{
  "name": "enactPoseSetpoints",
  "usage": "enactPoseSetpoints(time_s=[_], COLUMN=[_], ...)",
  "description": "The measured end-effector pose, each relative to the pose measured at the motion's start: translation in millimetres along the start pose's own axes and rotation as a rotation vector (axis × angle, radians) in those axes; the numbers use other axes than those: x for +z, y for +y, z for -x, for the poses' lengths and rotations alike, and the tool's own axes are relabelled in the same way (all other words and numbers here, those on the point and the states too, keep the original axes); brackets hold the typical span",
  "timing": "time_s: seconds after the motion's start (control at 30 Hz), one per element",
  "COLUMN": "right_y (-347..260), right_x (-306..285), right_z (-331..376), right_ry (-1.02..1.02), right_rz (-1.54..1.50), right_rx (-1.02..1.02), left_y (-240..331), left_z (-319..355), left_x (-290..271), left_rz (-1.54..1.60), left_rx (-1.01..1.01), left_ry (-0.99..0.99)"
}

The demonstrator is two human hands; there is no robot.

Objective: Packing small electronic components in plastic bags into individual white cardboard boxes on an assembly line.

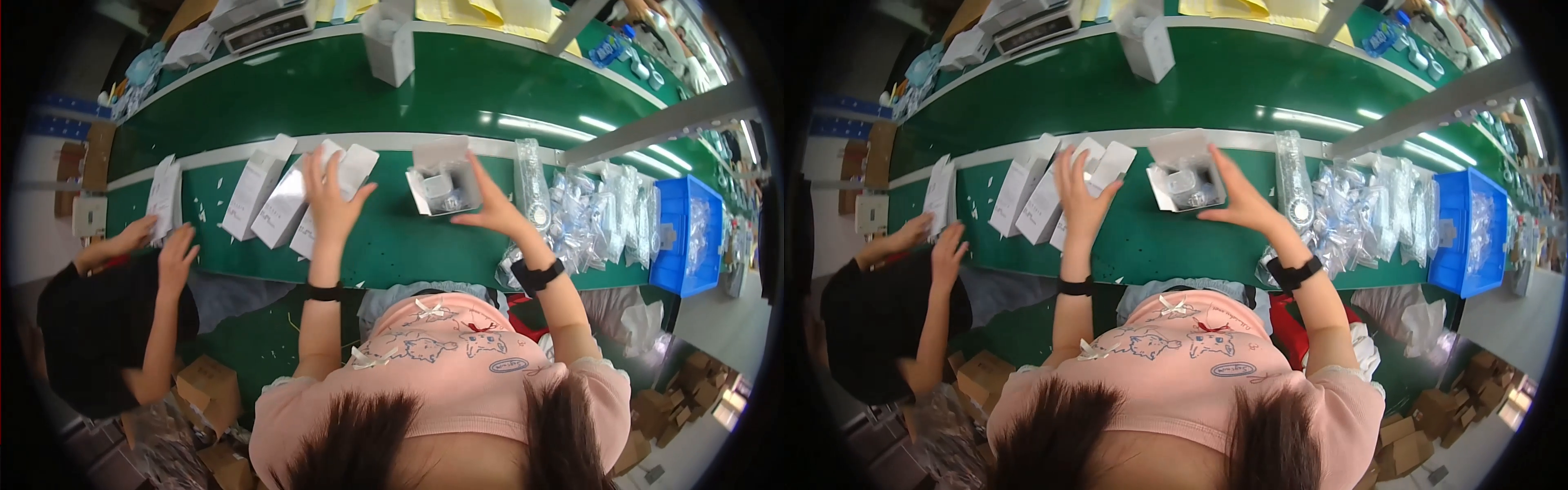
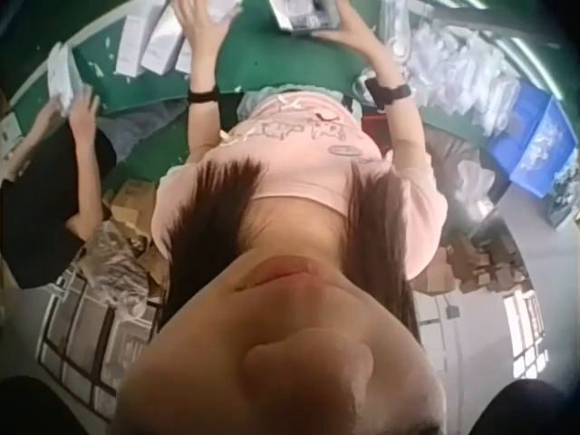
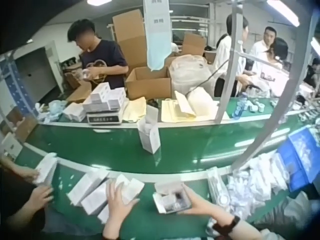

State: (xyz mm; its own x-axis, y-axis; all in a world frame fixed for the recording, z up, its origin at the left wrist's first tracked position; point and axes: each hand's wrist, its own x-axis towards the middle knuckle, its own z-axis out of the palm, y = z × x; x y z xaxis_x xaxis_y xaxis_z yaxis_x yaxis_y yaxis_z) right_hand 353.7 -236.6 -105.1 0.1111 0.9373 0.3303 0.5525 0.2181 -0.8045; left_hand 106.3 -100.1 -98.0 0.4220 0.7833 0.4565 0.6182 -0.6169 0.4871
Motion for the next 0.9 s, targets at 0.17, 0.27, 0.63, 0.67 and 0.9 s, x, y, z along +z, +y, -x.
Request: enactPoseSetpoints(time_s=[0.17,0.27,0.63,0.67,0.9], right_y=[7,43,158,153,93], right_x=[-2,-26,-96,-93,-66], right_z=[-42,-83,-125,-112,-7], right_ry=[-0.115,0.156,0.372,0.339,-0.298], right_rz=[-0.290,-0.360,0.430,0.605,0.789], right_rx=[0.208,0.211,0.200,0.302,0.884], left_y=[-32,-20,27,21,-4], left_z=[33,45,38,35,55], left_x=[6,9,30,31,53], left_rz=[-0.442,-0.460,0.092,0.090,0.392], left_rx=[-0.092,-0.048,-0.323,-0.332,-0.316], left_ry=[-0.531,-0.639,-0.890,-0.929,-0.839])
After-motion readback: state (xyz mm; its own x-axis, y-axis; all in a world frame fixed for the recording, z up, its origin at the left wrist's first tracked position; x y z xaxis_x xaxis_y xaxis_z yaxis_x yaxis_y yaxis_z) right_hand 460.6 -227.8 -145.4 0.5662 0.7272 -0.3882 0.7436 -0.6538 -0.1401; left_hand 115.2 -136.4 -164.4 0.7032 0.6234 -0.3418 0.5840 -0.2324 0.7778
